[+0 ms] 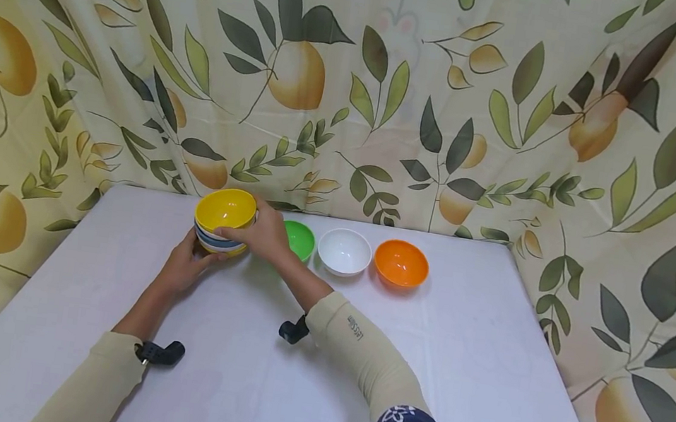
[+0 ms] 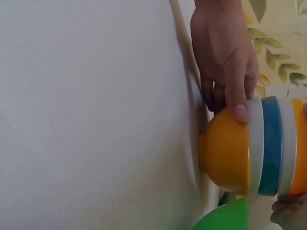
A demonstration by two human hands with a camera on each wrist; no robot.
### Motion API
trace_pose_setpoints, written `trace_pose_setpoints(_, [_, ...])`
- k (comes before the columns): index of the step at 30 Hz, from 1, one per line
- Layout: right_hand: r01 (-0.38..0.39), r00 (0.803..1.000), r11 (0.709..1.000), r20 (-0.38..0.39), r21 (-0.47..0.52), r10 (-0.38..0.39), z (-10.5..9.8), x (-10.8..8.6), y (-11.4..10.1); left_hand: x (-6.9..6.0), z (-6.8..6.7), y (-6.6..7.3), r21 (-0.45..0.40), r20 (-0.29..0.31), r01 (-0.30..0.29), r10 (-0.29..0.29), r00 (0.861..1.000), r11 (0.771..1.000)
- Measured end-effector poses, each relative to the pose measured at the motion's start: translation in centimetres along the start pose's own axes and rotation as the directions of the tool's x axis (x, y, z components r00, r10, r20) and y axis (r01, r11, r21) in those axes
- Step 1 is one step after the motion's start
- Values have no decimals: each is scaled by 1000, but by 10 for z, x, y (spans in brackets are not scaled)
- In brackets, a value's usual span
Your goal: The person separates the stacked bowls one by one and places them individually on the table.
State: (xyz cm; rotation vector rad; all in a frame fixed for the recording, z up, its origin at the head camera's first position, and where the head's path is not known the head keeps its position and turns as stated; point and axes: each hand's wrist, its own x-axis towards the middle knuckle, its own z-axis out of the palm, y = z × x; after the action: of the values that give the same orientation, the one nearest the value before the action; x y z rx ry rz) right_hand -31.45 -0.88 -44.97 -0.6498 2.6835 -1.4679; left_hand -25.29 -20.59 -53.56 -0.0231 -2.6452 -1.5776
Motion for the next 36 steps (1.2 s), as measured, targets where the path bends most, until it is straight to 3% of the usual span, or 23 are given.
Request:
trace_pose_setpoints(17, [49,997,996,-56,70,-45,-8,-7,-8,-1,0,2,-2,-4,25,-25,1000,1000])
trace_pose_setpoints(31, [94,995,979,-40,179,-88,-31,-50,-18,-1,1,0,-15,-14,25,-25,1000,1000])
trace_pose_setpoints(36, [136,991,959,-39,248,-130,-36,-66,-13,-2,1,2,-20,-5,65,-65,998,998])
